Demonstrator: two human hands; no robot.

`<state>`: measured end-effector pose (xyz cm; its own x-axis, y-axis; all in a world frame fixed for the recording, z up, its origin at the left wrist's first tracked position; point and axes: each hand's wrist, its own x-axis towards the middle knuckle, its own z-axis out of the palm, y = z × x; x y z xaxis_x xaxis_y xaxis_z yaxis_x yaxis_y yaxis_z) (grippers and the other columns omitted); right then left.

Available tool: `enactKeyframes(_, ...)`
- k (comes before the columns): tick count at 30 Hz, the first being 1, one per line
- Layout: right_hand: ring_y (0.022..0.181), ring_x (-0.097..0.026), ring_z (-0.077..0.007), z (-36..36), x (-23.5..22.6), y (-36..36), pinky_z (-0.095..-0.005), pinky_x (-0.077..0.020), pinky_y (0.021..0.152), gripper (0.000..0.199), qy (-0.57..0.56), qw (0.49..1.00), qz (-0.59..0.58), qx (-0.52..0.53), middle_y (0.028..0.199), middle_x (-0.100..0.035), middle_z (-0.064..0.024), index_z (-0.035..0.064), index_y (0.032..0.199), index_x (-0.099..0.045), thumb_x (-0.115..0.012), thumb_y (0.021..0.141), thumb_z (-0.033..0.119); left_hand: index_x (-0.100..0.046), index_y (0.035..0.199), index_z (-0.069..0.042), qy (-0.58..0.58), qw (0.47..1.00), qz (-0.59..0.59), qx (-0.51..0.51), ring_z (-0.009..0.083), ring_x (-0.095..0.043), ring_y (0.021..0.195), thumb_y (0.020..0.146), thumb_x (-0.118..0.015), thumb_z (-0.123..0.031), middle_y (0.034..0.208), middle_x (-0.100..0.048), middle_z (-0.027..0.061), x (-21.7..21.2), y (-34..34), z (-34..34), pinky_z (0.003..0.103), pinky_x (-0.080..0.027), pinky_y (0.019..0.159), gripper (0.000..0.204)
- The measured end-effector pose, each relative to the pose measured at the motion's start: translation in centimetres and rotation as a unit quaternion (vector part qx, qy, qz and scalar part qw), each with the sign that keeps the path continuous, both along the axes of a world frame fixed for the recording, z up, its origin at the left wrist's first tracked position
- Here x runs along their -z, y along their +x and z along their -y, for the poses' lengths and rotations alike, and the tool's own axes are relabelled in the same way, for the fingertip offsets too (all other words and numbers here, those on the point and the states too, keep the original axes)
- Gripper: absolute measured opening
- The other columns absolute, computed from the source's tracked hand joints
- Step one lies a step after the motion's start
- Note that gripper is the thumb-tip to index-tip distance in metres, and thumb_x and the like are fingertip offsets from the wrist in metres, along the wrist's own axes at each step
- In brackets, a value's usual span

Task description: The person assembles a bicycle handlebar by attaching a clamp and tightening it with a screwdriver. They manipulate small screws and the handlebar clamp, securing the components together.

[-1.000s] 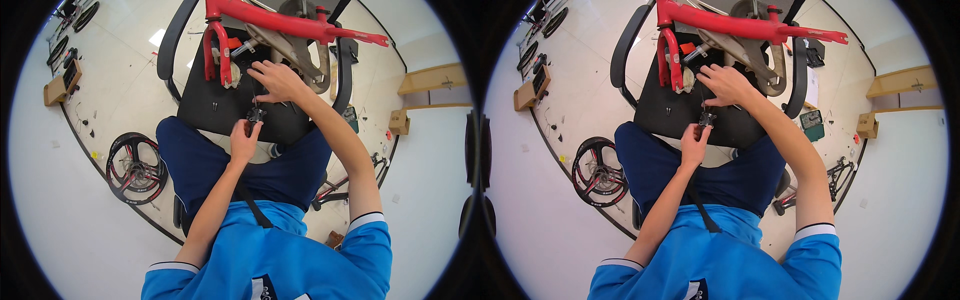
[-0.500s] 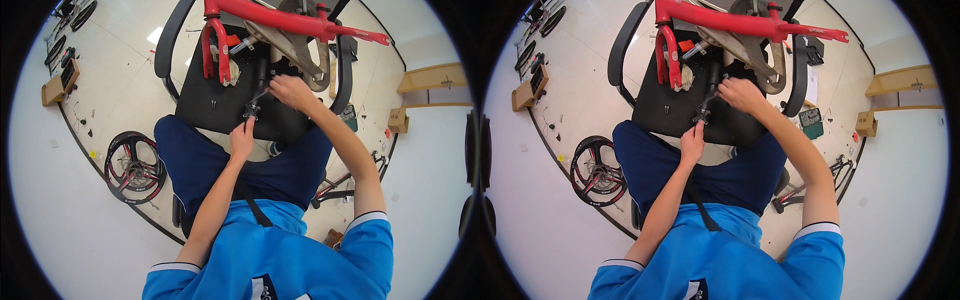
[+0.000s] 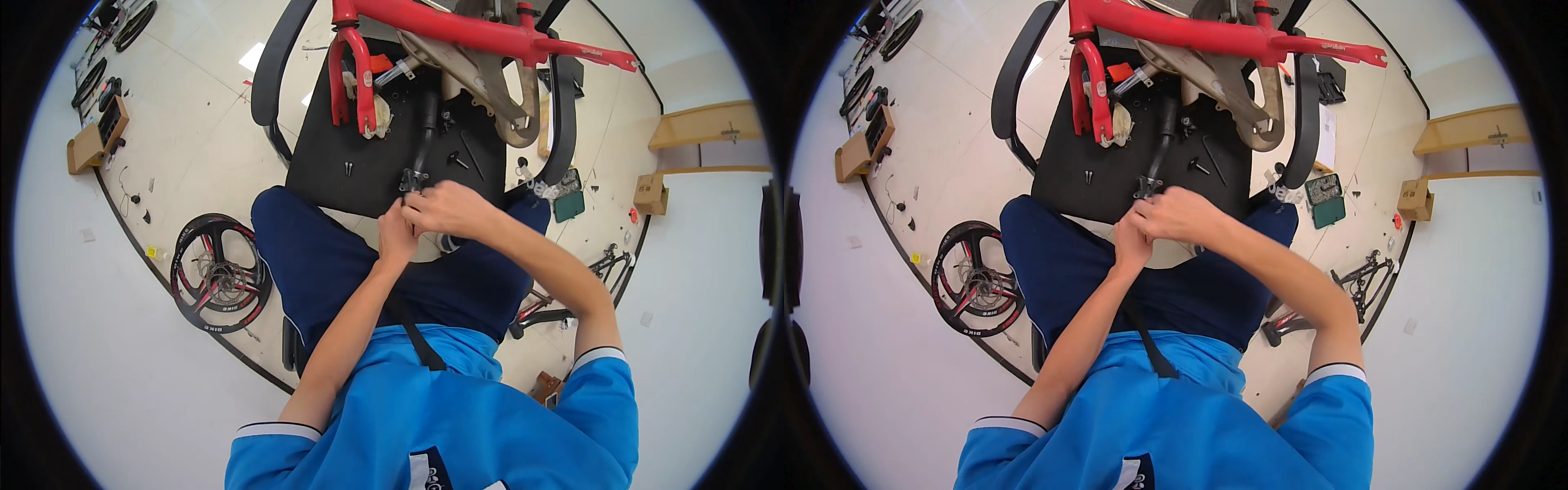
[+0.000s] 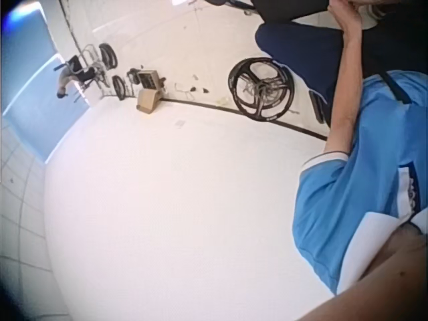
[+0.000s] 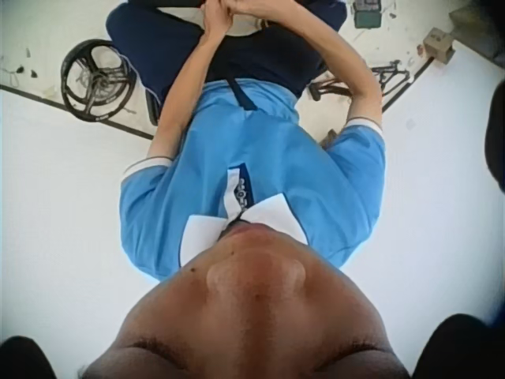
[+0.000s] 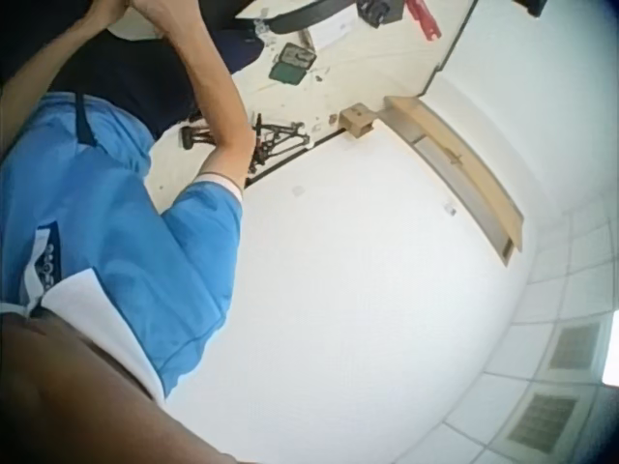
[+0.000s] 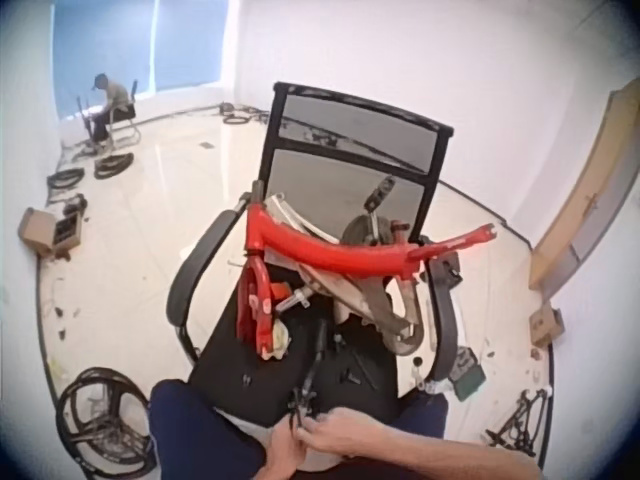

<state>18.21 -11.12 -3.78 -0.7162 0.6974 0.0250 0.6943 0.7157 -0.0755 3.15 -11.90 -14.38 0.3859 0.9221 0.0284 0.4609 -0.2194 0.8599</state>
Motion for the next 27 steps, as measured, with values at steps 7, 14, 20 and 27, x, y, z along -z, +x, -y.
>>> enactKeyframes(7, 0.069, -0.072, -0.0263, -4.8, -0.7, -2.4, -0.04, -0.0555, 0.056, 0.034, -0.097, 0.979, 0.079, -0.162, 0.085, -0.066, -0.0062, 0.0041, 0.078, -0.068, -0.076, 0.076, 0.037, -0.064, 0.079, 0.005, -0.007, 0.998, 0.063, -0.025, 0.0473, -0.065, 0.081, 0.075, -0.064, 0.006, 0.079, -0.066, 0.0256, 3.0, -0.7, 0.6, 0.048, -0.051, 0.064, 0.003)
enactKeyframes(14, 0.068, -0.072, -0.0284, -5.2, 0.7, -2.6, -0.04, -0.0565, 0.056, 0.034, -0.123, 0.975, 0.065, -0.173, 0.081, -0.068, -0.0059, 0.0024, 0.075, -0.069, -0.075, 0.079, 0.036, -0.064, 0.079, 0.004, -0.041, 0.989, 0.136, -0.046, 0.0359, -0.067, 0.066, 0.085, -0.067, -0.003, 0.064, -0.064, 0.0167, 4.5, -0.7, 1.2, 0.044, -0.048, 0.056, 0.01)
enactKeyframes(20, 0.065, -0.072, -0.0269, -6.4, 2.6, -5.3, -0.0395, -0.0539, 0.053, 0.022, -0.032, 0.982, 0.057, -0.178, 0.074, -0.066, -0.0059, 0.0058, 0.071, -0.069, -0.072, 0.075, 0.027, -0.067, 0.085, 0.004, -0.203, 0.971, 0.091, -0.088, 0.031, -0.068, 0.061, 0.098, -0.065, -0.027, 0.063, -0.066, 0.0152, 4.2, -1.8, 2.1, 0.044, -0.052, 0.058, 0.033)
enactKeyframes(27, 0.057, -0.067, -0.0304, -9.3, 1.4, -6.3, -0.0422, -0.0489, 0.047, 0.018, -0.081, 0.995, 0.047, -0.038, 0.064, -0.064, -0.01, 0.011, 0.102, -0.061, -0.063, 0.091, 0.025, -0.073, 0.104, -0.002, -0.217, 0.969, -0.104, -0.06, 0.0512, -0.066, 0.086, 0.1, -0.053, -0.055, 0.081, -0.069, 0.0305, 0.1, -1.2, 3.1, 0.057, -0.054, 0.079, 0.057)
